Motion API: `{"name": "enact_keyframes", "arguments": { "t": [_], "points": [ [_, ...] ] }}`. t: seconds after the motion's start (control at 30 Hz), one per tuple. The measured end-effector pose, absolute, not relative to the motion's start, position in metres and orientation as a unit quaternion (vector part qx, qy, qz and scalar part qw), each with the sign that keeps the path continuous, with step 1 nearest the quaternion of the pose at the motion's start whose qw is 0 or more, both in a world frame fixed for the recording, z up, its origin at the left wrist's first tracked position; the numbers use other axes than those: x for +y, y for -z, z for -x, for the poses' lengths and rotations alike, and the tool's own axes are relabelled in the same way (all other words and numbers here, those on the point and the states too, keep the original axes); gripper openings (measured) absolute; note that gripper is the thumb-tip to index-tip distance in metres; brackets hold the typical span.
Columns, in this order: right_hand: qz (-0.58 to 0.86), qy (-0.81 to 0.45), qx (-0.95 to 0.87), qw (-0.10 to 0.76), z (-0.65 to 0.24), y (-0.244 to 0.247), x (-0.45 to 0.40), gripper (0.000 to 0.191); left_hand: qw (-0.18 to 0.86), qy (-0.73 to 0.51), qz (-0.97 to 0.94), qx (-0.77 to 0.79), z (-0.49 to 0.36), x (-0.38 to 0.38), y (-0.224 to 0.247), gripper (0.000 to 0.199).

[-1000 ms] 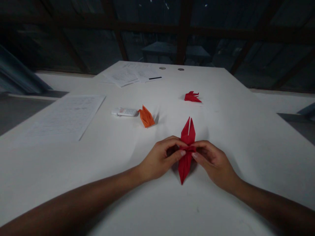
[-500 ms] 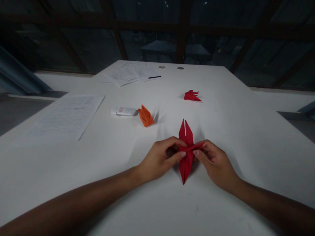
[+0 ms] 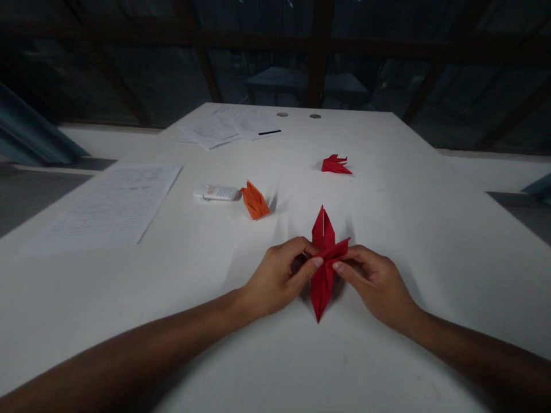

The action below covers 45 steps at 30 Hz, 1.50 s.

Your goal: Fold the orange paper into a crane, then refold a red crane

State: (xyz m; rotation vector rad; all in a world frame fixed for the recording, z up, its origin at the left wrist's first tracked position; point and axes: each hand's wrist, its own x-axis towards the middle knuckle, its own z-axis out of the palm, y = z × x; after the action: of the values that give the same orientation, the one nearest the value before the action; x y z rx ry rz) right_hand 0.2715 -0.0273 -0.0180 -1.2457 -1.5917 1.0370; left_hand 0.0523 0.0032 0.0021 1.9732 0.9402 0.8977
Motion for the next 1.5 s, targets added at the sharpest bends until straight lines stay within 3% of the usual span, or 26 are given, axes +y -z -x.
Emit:
{"name": "enact_keyframes", "arguments": {
  "t": [0.3,0.37,0.5,0.57,0.67,0.83,1.13,1.5],
  "points": [
    [0.502,-0.431,-0.614,0.431,-0.271,0.018,-0.030,0.019,0.388,-0.362,-0.771,0.352,-0.055,0.002,-0.003,0.015],
    [0.494,-0.461,-0.589,0.444,-0.269,0.018,-0.029,0.022,0.400,-0.356,-0.769,0.348,-0.054,0.001,-0.002,0.027],
    [0.470,-0.533,-0.550,0.439,-0.268,0.014,-0.025,0.051,0.456,-0.345,-0.746,0.341,-0.052,0.003,0.001,0.063],
    [0.458,-0.559,-0.554,0.413,-0.269,0.012,-0.023,0.047,0.483,-0.339,-0.735,0.334,-0.051,0.004,0.002,0.069],
    [0.436,-0.583,-0.568,0.384,-0.270,0.009,-0.021,0.024,0.514,-0.327,-0.723,0.326,-0.050,0.004,0.001,0.059],
    [0.429,-0.591,-0.566,0.383,-0.269,0.008,-0.022,0.024,0.570,-0.319,-0.682,0.329,-0.053,0.007,-0.001,0.027],
    [0.455,-0.532,-0.607,0.375,-0.265,0.004,-0.024,0.037,0.636,-0.336,-0.616,0.321,-0.059,0.013,0.002,0.037],
    [0.459,-0.522,-0.613,0.376,-0.260,0.007,-0.023,0.039,0.602,-0.326,-0.652,0.325,-0.059,0.013,-0.002,0.040]
  ]
}}
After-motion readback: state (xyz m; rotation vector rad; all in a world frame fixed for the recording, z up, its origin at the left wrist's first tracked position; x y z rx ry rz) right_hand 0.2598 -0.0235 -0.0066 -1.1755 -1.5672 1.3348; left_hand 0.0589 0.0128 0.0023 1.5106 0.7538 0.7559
